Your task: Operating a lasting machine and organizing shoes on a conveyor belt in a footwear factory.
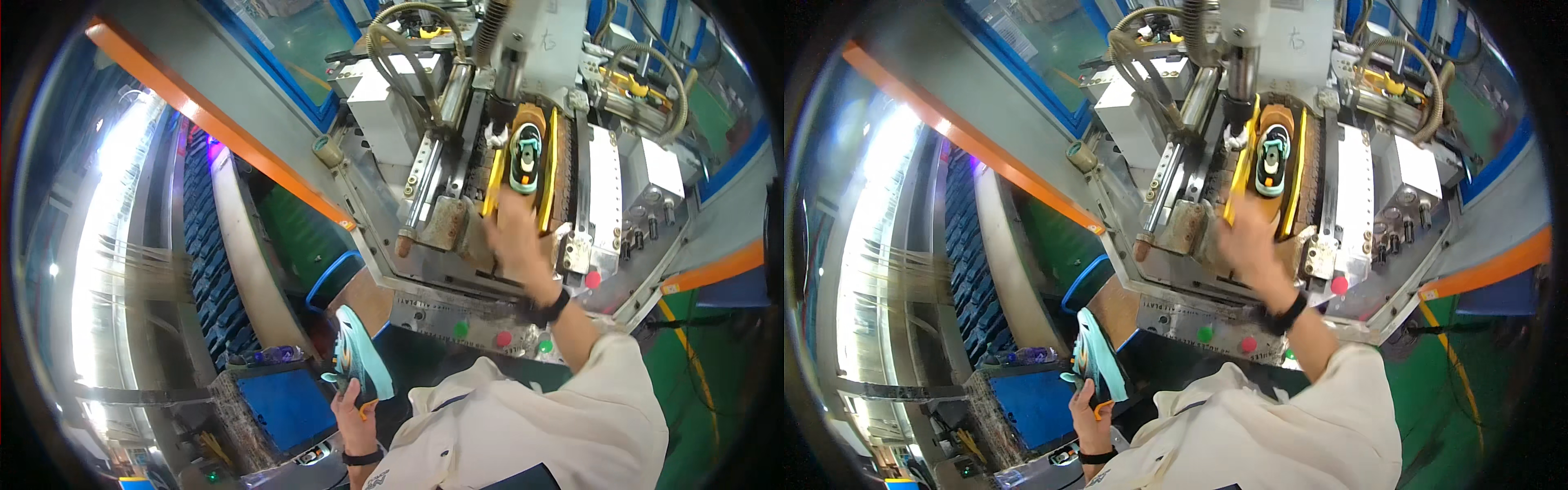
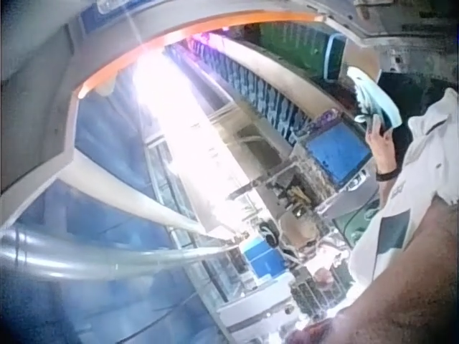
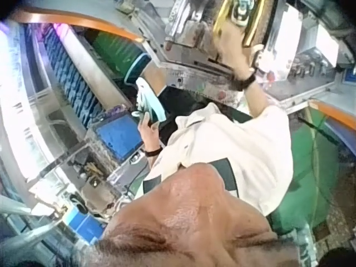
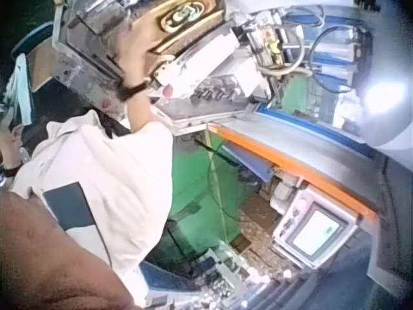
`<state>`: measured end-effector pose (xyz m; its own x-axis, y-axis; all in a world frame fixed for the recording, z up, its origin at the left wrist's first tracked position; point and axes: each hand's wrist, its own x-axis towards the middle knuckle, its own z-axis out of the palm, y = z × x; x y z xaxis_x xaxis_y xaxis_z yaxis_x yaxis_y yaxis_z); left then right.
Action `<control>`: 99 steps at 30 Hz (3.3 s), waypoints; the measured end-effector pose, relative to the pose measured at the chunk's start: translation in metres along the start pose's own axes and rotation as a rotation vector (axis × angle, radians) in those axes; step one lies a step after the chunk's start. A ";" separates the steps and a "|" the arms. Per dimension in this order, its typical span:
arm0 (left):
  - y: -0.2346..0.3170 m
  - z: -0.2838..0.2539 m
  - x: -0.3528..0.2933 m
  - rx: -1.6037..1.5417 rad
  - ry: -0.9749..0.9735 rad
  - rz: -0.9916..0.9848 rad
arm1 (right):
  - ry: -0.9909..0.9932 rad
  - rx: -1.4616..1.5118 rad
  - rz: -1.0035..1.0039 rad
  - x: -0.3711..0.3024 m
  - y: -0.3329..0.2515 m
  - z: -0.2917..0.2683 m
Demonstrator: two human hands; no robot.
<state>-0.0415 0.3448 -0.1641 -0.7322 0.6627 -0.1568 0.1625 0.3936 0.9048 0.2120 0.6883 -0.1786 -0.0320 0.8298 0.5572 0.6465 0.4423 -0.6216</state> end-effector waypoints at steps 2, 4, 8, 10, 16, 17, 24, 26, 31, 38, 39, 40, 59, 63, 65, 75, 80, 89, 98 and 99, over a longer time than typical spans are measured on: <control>0.015 0.008 -0.005 -0.575 -0.056 -0.513 | -0.185 0.232 -0.134 -0.073 -0.029 0.006; 0.001 0.009 -0.024 -0.305 -0.110 -0.281 | -0.375 0.307 -0.095 -0.141 -0.027 0.036; -0.051 -0.004 -0.050 -0.231 -0.136 -0.238 | -0.652 0.171 -0.127 -0.218 0.017 0.099; -0.013 0.024 -0.079 0.300 0.003 0.361 | -0.609 0.045 -0.221 -0.240 0.042 0.125; 0.026 0.026 -0.097 -0.482 0.121 -0.471 | -0.591 0.021 -0.238 -0.241 0.048 0.129; 0.024 0.020 -0.104 -0.479 0.159 -0.480 | -0.613 0.055 -0.205 -0.241 0.041 0.128; 0.001 -0.009 -0.132 -0.317 0.104 -0.192 | -0.771 0.254 -0.089 -0.228 0.059 0.125; -0.021 -0.033 -0.142 -0.134 0.100 -0.004 | -0.775 0.299 -0.038 -0.226 0.053 0.129; -0.054 -0.063 -0.168 -0.842 0.349 -0.429 | -0.936 0.136 -0.236 -0.222 0.063 0.165; -0.186 -0.145 -0.207 -1.154 0.741 -0.720 | -0.855 0.465 -0.293 -0.151 -0.112 0.210; -0.185 -0.166 -0.206 -1.131 0.863 -0.751 | -0.833 0.510 -0.347 -0.146 -0.168 0.210; -0.217 -0.180 -0.213 -1.073 0.946 -0.755 | -0.845 0.502 -0.405 -0.143 -0.224 0.210; -0.584 -0.572 -0.286 -0.268 1.344 -0.588 | -0.755 -0.008 -0.938 -0.243 -0.541 0.387; -0.457 -0.628 -0.274 -0.541 1.498 -0.093 | -0.767 0.032 -1.000 -0.243 -0.548 0.391; -0.368 -0.680 -0.278 -0.263 1.521 -0.031 | -0.891 0.042 -0.991 -0.219 -0.530 0.428; -0.115 -0.881 -0.165 0.676 1.064 -0.067 | -0.856 0.159 -0.861 -0.241 -0.589 0.369; -0.125 -0.947 -0.097 0.734 0.781 -0.312 | -0.889 0.232 -0.914 -0.247 -0.596 0.380; -0.070 -0.866 -0.003 1.512 0.959 -0.403 | -0.785 0.357 -0.806 -0.226 -0.592 0.364; 0.085 -0.546 -0.022 1.103 0.920 0.198 | -0.865 0.805 -0.625 -0.227 -0.562 0.354; 0.092 -0.512 -0.021 0.993 0.919 0.172 | -0.908 0.961 -0.542 -0.228 -0.561 0.354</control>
<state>-0.3496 0.0412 0.1248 -0.7633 0.2437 0.5983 0.4130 0.8962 0.1620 -0.4131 0.3713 -0.1520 -0.8095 0.2510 0.5308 -0.3500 0.5196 -0.7795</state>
